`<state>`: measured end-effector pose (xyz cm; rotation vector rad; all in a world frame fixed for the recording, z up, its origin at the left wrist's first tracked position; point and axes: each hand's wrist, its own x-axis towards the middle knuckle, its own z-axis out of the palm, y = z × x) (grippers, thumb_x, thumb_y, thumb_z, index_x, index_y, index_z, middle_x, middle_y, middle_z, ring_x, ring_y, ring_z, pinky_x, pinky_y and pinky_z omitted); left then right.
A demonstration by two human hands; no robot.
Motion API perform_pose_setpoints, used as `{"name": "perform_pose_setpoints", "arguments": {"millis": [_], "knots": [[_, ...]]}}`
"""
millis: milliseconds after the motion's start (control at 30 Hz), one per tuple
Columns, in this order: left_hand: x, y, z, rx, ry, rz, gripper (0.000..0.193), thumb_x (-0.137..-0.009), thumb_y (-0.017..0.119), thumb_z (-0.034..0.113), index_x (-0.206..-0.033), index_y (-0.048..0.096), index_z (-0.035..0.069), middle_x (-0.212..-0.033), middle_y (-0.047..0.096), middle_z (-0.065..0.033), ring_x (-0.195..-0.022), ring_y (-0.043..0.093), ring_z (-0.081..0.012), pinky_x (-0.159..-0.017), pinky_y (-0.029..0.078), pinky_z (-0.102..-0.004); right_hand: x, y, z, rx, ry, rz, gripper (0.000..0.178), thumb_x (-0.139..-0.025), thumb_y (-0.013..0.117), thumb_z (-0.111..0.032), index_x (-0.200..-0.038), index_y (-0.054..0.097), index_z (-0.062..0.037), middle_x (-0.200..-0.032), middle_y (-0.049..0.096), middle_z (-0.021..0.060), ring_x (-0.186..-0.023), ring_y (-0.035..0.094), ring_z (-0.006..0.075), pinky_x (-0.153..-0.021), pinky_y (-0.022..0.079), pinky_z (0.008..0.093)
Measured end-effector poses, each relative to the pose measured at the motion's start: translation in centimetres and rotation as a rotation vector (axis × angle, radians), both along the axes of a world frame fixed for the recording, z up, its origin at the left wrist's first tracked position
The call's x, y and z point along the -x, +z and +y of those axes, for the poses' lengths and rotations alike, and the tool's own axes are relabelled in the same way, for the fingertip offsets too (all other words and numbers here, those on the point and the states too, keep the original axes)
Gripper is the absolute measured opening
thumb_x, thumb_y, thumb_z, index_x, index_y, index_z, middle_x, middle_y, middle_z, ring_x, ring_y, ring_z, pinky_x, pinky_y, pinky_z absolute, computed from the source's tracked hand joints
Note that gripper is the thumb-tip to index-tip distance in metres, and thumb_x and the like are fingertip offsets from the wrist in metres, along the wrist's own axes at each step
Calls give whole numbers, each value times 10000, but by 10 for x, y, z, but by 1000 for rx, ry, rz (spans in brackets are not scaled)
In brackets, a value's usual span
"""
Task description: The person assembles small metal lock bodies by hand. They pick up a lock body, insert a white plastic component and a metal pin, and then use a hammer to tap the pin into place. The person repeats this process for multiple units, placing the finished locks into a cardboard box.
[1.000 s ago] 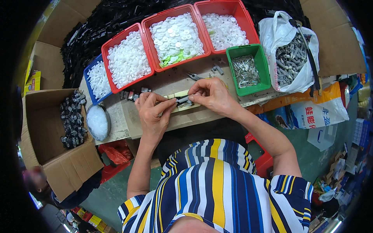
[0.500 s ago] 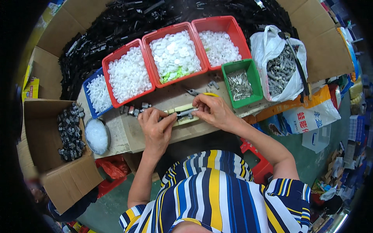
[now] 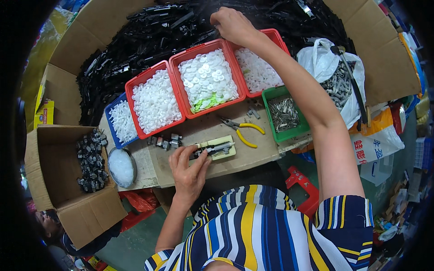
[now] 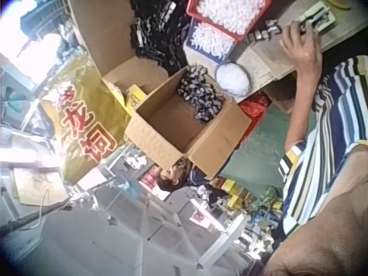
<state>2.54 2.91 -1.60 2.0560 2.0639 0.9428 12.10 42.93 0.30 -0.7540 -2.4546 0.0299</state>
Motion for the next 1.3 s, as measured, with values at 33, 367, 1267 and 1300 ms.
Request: {"name": "perform_pose_setpoints", "arguments": {"millis": [33, 367, 1267, 1300], "knots": [[1, -3, -3, 8, -4, 6, 324, -715, 821, 74, -1030, 747, 72, -1173, 618, -115, -1117, 530, -331, -935, 411, -456, 11, 1, 10, -12, 7, 2, 179, -876, 665, -71, -1045, 705, -28, -963, 654, 141, -896, 667, 339, -839, 539, 420], [10, -1, -6, -2, 17, -57, 299, -697, 822, 46, -987, 751, 67, -1189, 618, -114, -1149, 531, -338, -966, 425, -449, 86, -3, 18, -237, -68, -96, 246, -849, 731, -162, -1051, 709, -24, -1025, 662, 175, -971, 668, 357, -864, 538, 467], [31, 9, -1, -44, 105, -51, 258, -710, 816, 21, -959, 755, 50, -1154, 628, -114, -1156, 528, -341, -967, 440, -447, -94, 5, 80, -243, -296, -441, 341, -817, 665, -50, -1154, 641, -98, -1141, 567, 135, -1066, 636, 310, -799, 558, 479], [31, 10, -1, -52, 105, -55, 258, -711, 815, 19, -960, 755, 51, -1155, 628, -114, -1157, 527, -340, -967, 439, -447, -96, 2, 76, -266, -279, -446, 337, -816, 670, -56, -1149, 641, -96, -1137, 568, 134, -1061, 636, 308, -796, 556, 474]]}}
